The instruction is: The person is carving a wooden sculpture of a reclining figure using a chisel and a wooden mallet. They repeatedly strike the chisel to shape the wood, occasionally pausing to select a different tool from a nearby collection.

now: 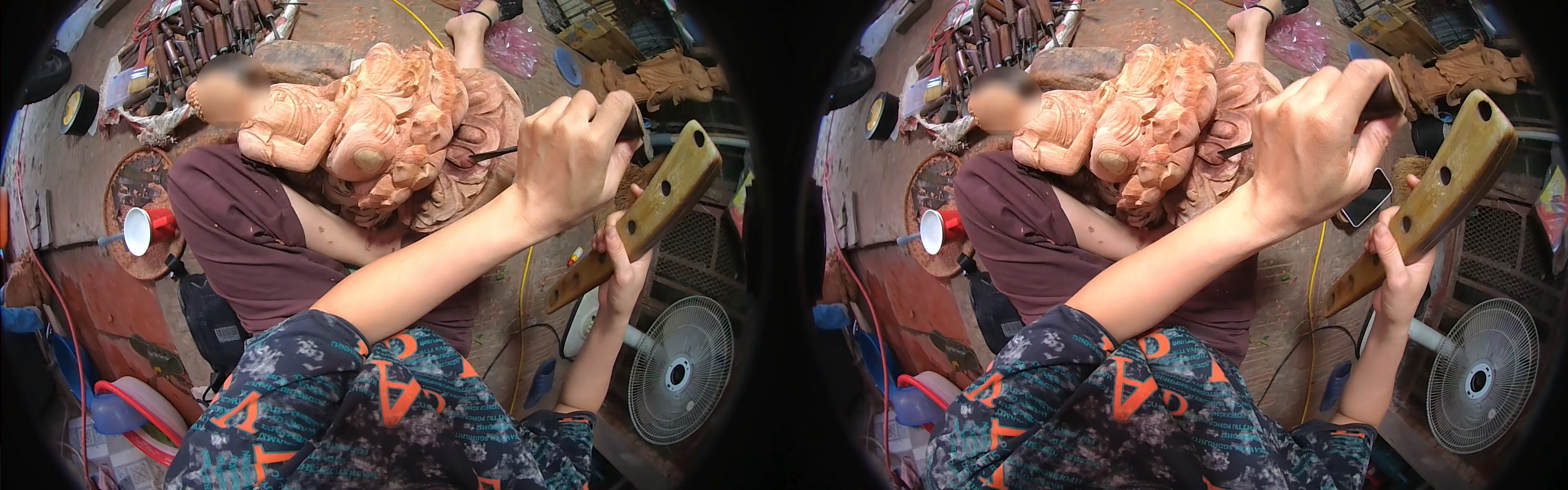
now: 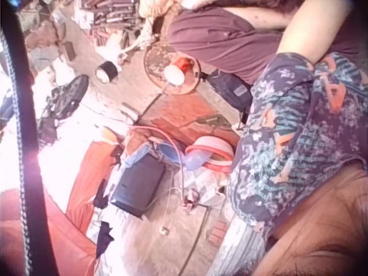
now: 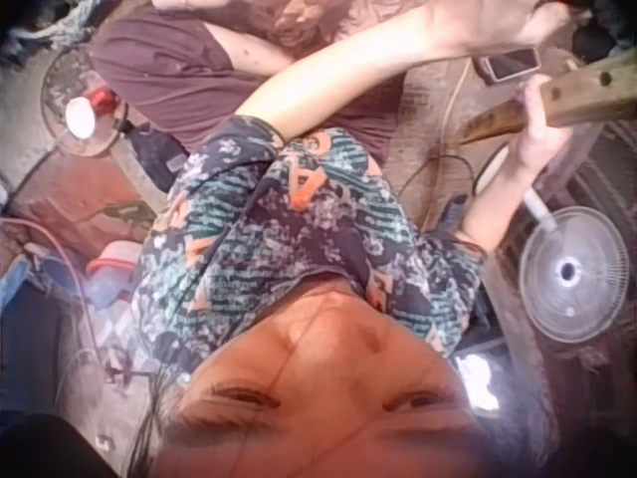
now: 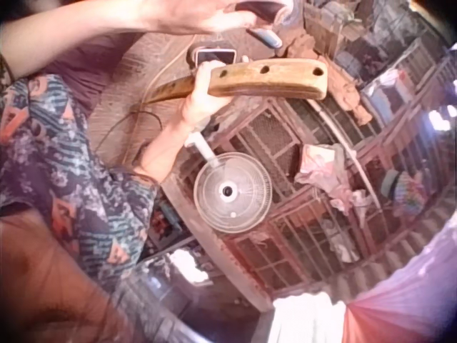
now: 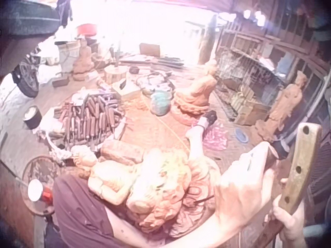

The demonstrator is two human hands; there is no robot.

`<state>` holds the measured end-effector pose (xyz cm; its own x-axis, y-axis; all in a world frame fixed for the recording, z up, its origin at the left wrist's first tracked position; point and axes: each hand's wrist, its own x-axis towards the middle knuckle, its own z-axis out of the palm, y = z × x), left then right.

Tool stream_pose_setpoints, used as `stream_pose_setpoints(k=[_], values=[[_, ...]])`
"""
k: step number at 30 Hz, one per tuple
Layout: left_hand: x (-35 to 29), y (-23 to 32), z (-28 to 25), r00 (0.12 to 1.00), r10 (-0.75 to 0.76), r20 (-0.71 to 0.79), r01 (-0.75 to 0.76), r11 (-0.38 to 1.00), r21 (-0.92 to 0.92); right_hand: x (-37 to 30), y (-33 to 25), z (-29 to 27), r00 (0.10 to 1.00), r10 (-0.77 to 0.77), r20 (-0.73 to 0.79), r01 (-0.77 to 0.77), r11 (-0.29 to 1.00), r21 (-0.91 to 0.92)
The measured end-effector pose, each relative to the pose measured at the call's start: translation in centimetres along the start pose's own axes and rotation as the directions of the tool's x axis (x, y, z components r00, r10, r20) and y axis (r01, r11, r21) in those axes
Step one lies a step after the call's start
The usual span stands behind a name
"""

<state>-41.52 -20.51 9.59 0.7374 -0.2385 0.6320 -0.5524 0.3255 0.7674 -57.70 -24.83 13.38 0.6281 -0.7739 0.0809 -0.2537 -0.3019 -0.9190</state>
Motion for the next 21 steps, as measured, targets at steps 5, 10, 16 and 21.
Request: stream_pose_setpoints(k=[5, 10, 16, 21], values=[[0.5, -0.7, 0.2, 0.995, -0.049, -0.082, 0.052, 0.998, 0.035, 1.6, -1.1, 0.0, 0.999, 0.015, 0.032, -0.015, 1.000, -0.003], [0.9, -0.9, 0.2, 0.991, -0.126, -0.040, 0.126, 0.992, 0.006, 2.9, -2.5, -0.1, 0.999, 0.013, 0.048, -0.010, 0.999, -0.050], [1.3, -1.2, 0.3, 0.969, -0.239, -0.062, 0.242, 0.970, 0.034, 4.0, -3.6, -0.4, 0.999, -0.024, 0.046, 0.036, 0.960, -0.277], [1.2, -1.9, 0.6, 0.952, -0.298, -0.062, 0.301, 0.953, 0.041, 4.1, -4.1, 0.1, 0.994, -0.101, 0.047, 0.110, 0.803, -0.586]])
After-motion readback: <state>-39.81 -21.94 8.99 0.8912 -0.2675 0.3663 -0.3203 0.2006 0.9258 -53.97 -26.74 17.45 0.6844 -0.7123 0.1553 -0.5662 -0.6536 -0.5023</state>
